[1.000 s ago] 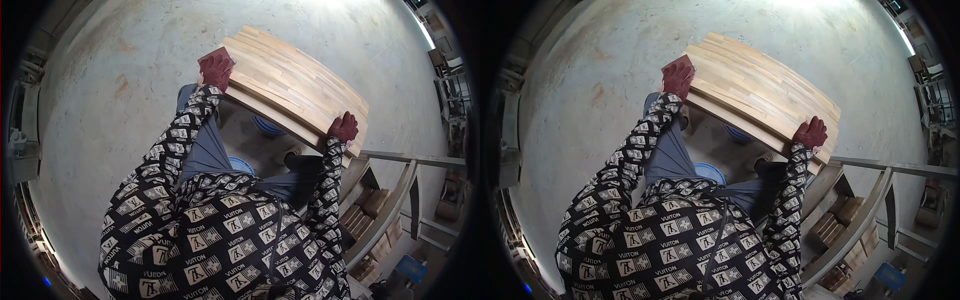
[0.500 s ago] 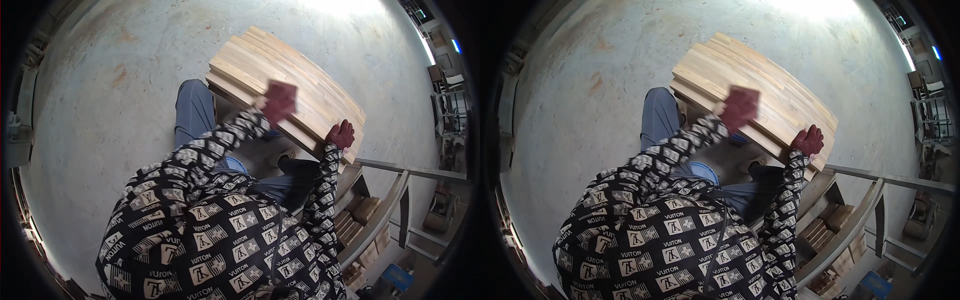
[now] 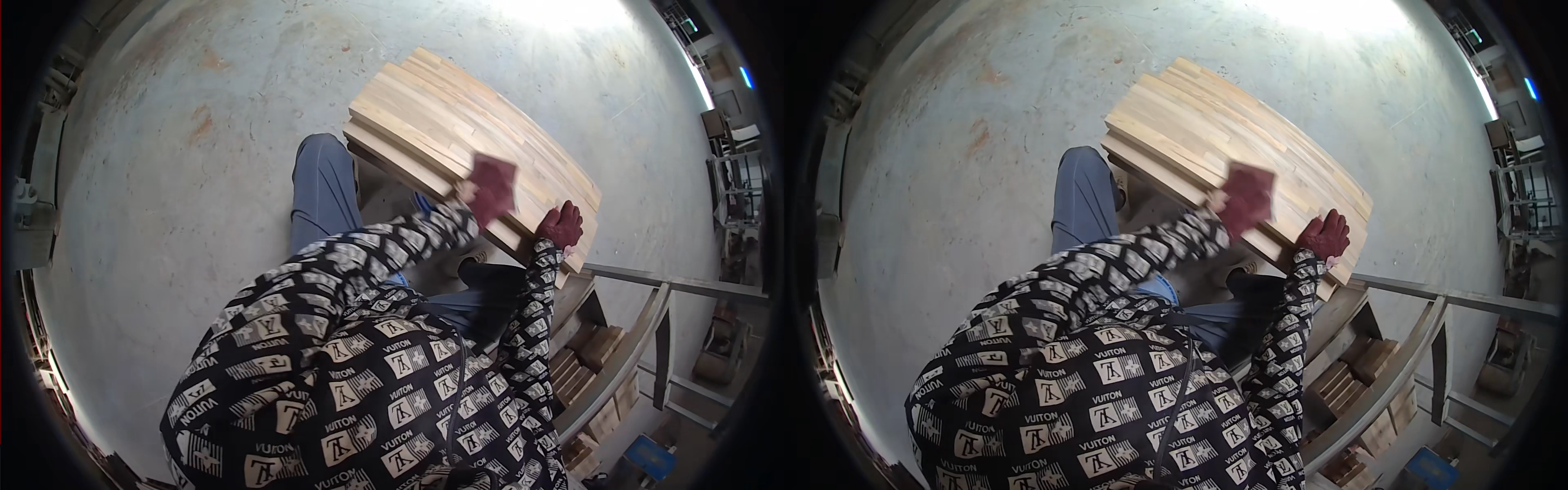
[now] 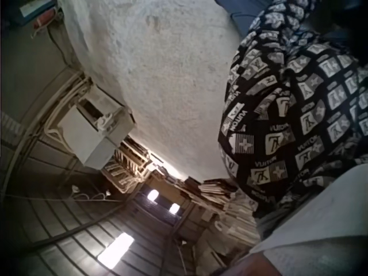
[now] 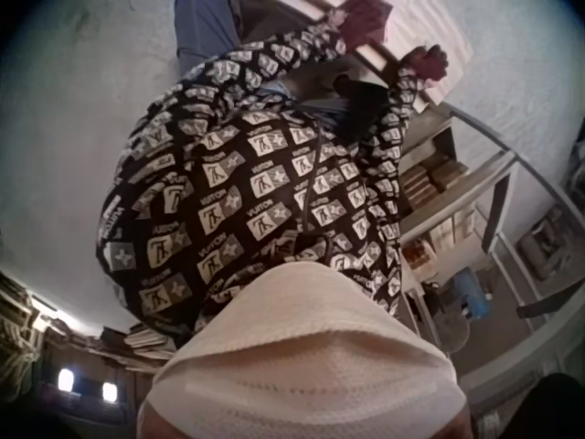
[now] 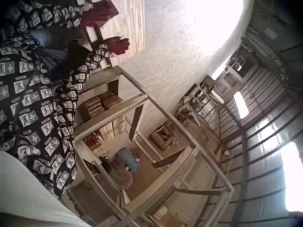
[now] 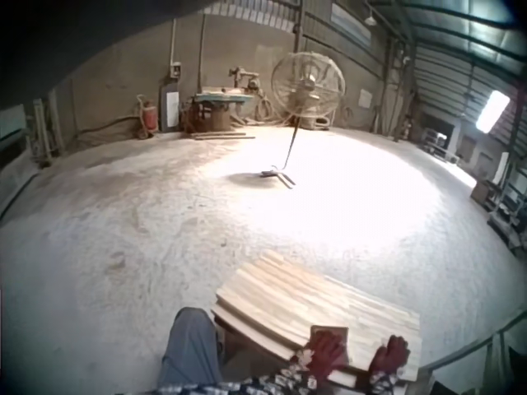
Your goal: Sanding the surface of a wooden block by hand using a piece of sandpaper.
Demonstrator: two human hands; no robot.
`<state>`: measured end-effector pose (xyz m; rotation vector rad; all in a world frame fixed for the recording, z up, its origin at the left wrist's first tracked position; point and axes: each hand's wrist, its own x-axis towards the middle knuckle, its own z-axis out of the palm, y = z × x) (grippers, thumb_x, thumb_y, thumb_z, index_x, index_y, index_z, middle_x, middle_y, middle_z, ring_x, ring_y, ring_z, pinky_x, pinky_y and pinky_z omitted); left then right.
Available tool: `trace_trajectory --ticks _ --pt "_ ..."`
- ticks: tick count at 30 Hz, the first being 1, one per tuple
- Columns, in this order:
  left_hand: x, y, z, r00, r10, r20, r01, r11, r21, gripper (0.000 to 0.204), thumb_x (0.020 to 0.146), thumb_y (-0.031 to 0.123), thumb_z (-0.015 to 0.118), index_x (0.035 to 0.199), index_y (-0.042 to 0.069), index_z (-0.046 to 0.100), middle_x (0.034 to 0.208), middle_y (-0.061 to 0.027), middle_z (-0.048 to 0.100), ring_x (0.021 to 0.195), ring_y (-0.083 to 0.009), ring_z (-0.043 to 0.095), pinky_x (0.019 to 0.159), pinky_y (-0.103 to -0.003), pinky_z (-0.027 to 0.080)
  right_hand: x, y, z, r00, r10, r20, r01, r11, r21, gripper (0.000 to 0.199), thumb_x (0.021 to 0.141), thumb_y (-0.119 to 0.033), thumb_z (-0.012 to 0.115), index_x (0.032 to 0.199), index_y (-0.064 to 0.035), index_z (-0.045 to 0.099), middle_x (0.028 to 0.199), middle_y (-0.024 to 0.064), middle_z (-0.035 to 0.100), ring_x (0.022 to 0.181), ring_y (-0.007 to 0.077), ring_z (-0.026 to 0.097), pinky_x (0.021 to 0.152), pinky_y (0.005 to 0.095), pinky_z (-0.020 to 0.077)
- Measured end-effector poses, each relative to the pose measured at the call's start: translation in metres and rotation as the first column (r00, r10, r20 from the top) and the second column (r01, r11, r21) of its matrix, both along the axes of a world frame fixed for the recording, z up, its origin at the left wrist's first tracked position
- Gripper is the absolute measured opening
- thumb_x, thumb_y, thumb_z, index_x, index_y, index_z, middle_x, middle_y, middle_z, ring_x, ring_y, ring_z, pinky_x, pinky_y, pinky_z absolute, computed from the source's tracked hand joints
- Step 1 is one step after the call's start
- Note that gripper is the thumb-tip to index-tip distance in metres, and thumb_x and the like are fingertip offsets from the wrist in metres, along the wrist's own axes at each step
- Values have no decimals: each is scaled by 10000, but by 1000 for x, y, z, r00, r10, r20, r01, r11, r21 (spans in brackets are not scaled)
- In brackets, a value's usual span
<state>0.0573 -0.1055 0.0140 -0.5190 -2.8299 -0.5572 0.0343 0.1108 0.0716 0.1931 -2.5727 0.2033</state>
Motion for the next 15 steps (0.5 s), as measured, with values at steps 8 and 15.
trace_trajectory --ticks 8,15 --pt "10 -84 -54 967 5 -256 92 926 367 557 786 309 719 1291 114 587 1350 -151 531 1321 -375 452 1167 -516 298 -2 -15 7 998 44 36 -43 999 -33 248 842 -198 567 1037 -46 576 1020 151 586 993 370 554 834 523 433" --pt "15 -225 4 740 550 -387 -606 795 -28 229 898 253 580 1090 149 650 1133 -99 597 1092 -353 532 954 -530 388 -1 8 4 997 11 -76 -13 1000 -28 267 850 -201 579 1066 -44 590 1036 156 589 1004 370 548 858 514 426"
